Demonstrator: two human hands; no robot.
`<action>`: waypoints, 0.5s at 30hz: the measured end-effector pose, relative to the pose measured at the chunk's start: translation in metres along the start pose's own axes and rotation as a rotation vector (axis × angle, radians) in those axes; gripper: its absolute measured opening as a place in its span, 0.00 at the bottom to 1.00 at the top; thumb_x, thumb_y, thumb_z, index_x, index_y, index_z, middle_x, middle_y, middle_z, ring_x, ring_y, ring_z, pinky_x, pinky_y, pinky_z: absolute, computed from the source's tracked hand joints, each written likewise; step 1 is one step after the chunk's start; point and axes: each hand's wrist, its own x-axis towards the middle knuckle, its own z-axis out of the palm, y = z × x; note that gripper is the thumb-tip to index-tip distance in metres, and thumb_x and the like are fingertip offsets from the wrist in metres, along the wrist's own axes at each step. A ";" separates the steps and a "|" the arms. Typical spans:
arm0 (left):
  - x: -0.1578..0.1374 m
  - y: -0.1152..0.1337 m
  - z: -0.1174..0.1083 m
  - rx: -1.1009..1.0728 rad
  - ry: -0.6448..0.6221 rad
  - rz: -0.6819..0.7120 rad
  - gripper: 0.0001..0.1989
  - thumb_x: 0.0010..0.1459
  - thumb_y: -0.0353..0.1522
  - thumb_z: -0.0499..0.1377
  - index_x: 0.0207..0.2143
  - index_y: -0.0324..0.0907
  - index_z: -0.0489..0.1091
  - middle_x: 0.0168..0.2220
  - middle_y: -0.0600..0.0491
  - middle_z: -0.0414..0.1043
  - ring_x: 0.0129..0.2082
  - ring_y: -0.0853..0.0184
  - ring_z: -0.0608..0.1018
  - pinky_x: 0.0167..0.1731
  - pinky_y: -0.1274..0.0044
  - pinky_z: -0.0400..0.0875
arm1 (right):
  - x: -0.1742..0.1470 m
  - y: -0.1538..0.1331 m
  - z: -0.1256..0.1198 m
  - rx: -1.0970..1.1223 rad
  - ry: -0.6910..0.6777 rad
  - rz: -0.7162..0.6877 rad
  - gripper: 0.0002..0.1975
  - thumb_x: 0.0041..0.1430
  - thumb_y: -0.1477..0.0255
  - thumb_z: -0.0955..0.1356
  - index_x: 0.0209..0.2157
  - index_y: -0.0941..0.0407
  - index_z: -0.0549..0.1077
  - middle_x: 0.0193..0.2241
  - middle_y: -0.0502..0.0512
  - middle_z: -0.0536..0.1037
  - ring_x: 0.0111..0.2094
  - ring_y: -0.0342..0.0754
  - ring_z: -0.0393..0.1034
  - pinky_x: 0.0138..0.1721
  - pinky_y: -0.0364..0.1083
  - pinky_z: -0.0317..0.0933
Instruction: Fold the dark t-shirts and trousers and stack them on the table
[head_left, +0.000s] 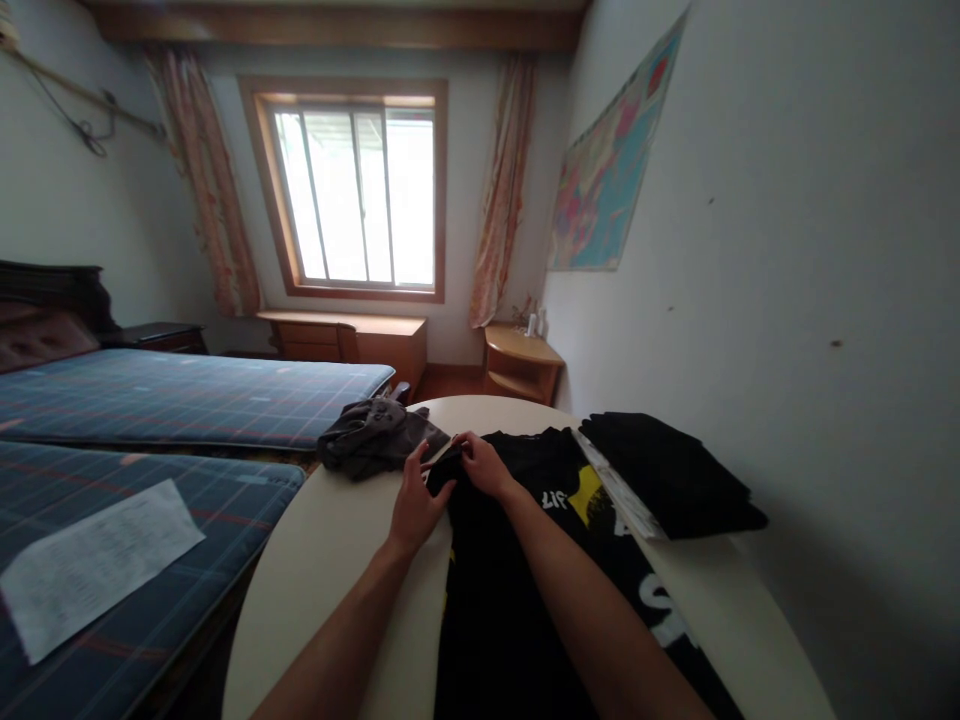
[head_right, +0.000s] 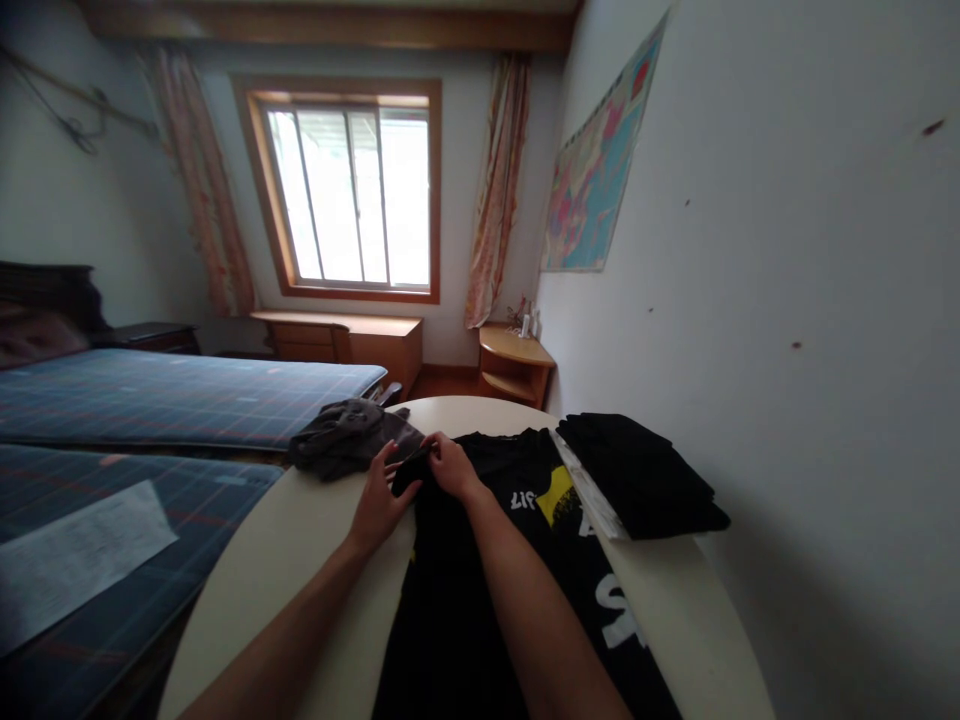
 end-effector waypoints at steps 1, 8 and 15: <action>-0.001 -0.001 0.001 0.035 -0.020 -0.051 0.38 0.52 0.32 0.64 0.63 0.46 0.52 0.56 0.44 0.67 0.48 0.60 0.77 0.48 0.67 0.72 | 0.000 0.002 -0.003 0.037 0.016 0.011 0.14 0.57 0.76 0.62 0.43 0.55 0.72 0.32 0.50 0.78 0.32 0.44 0.72 0.37 0.43 0.64; -0.009 0.003 0.010 0.154 -0.113 -0.074 0.23 0.54 0.27 0.59 0.54 0.41 0.64 0.44 0.49 0.75 0.45 0.61 0.77 0.50 0.68 0.68 | -0.009 0.015 -0.038 0.245 0.057 0.123 0.11 0.56 0.67 0.62 0.38 0.55 0.71 0.30 0.50 0.76 0.31 0.45 0.72 0.35 0.44 0.67; -0.014 0.013 0.017 0.261 -0.263 -0.149 0.25 0.53 0.27 0.61 0.54 0.41 0.64 0.39 0.50 0.77 0.41 0.61 0.78 0.45 0.71 0.69 | -0.030 0.035 -0.069 0.194 0.093 0.284 0.20 0.60 0.55 0.60 0.30 0.56 0.71 0.25 0.51 0.73 0.27 0.46 0.69 0.30 0.44 0.64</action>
